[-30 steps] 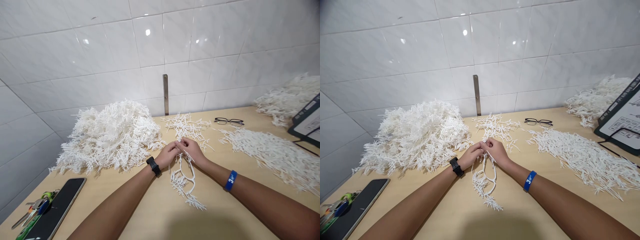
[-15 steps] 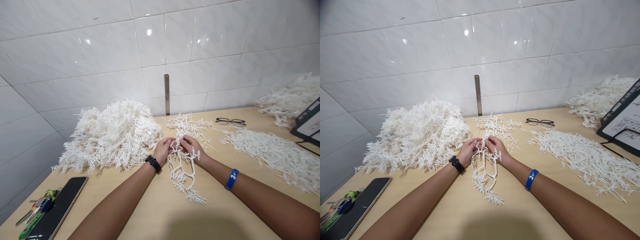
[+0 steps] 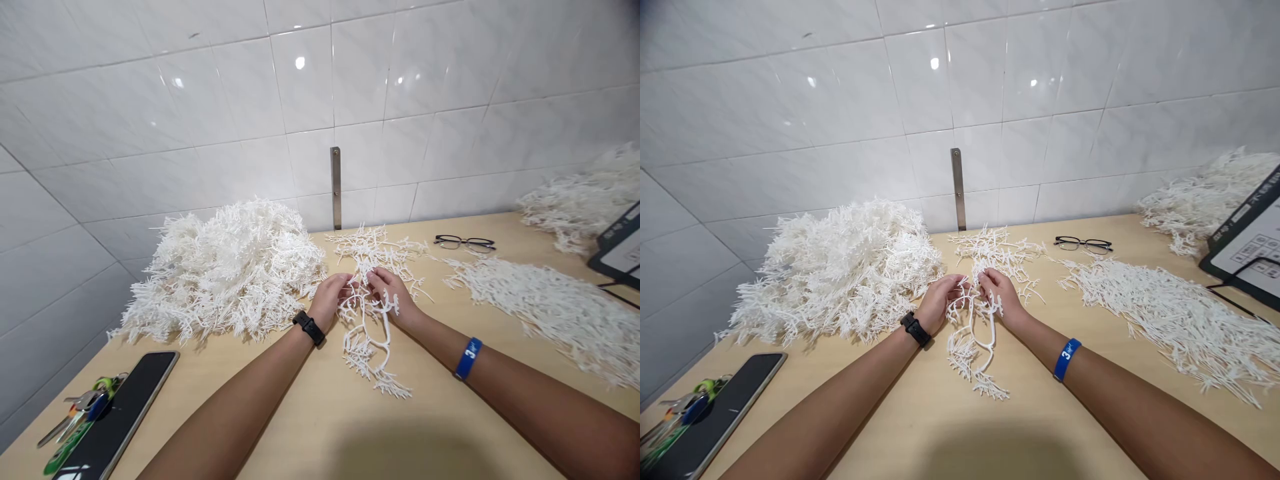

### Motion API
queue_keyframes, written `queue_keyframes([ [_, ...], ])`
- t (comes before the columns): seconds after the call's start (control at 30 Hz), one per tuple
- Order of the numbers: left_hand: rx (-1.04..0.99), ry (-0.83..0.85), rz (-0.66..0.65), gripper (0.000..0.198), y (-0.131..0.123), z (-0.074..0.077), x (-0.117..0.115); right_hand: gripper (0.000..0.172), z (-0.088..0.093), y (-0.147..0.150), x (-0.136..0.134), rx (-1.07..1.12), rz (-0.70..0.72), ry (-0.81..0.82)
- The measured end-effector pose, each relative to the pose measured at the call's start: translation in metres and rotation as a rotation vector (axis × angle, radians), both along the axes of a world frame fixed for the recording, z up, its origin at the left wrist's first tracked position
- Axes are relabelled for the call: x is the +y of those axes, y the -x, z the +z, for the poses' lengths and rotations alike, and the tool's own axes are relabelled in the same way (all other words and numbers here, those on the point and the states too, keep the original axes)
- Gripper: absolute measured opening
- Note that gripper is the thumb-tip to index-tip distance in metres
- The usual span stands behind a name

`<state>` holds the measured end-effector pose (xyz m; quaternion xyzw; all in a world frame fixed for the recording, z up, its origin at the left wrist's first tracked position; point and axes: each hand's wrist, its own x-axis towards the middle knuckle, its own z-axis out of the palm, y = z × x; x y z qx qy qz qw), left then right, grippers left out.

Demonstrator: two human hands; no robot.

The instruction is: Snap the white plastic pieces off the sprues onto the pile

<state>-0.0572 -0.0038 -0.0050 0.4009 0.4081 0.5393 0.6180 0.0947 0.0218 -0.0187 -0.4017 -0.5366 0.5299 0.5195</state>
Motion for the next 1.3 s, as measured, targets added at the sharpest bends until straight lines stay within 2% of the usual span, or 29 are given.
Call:
queue_keyframes([
  [0.2, 0.286, -0.121, -0.066, 0.026, -0.005, -0.006, -0.002, 0.031, -0.002, -0.002, 0.004, 0.004, -0.137, -0.005],
  [0.3, 0.383, -0.157, -0.056, 0.024, -0.005, -0.007, -0.002, 0.045, -0.001, -0.002, 0.002, -0.035, -0.172, -0.066],
  [0.37, 0.423, -0.166, -0.059, 0.022, -0.005, -0.007, -0.003, 0.046, 0.001, -0.002, -0.001, -0.124, -0.144, -0.140],
  [0.5, 0.469, -0.178, -0.065, 0.022, -0.005, -0.005, -0.004, 0.036, 0.004, -0.001, -0.007, -0.282, -0.076, -0.242],
  [0.63, 0.516, -0.230, -0.037, 0.025, -0.004, -0.006, -0.003, 0.033, 0.007, 0.000, -0.010, -0.358, -0.104, -0.391],
  [0.7, 0.545, -0.250, -0.034, 0.027, -0.004, -0.007, -0.003, 0.027, 0.007, 0.001, -0.008, -0.354, -0.049, -0.413],
  [0.9, 0.512, -0.208, -0.101, 0.034, -0.004, -0.006, -0.003, 0.040, 0.004, 0.001, -0.004, -0.271, 0.247, -0.154],
  [1.07, 0.377, -0.181, -0.262, 0.038, -0.001, 0.002, -0.006, 0.044, 0.005, -0.006, 0.001, -0.133, 0.417, 0.101],
  [1.2, 0.408, -0.184, -0.378, 0.039, 0.004, 0.005, -0.006, 0.046, 0.008, -0.012, 0.002, -0.182, 0.516, 0.111],
  [1.3, 0.346, -0.138, -0.411, 0.039, 0.005, 0.006, -0.006, 0.045, 0.011, -0.014, -0.002, -0.141, 0.568, 0.130],
])
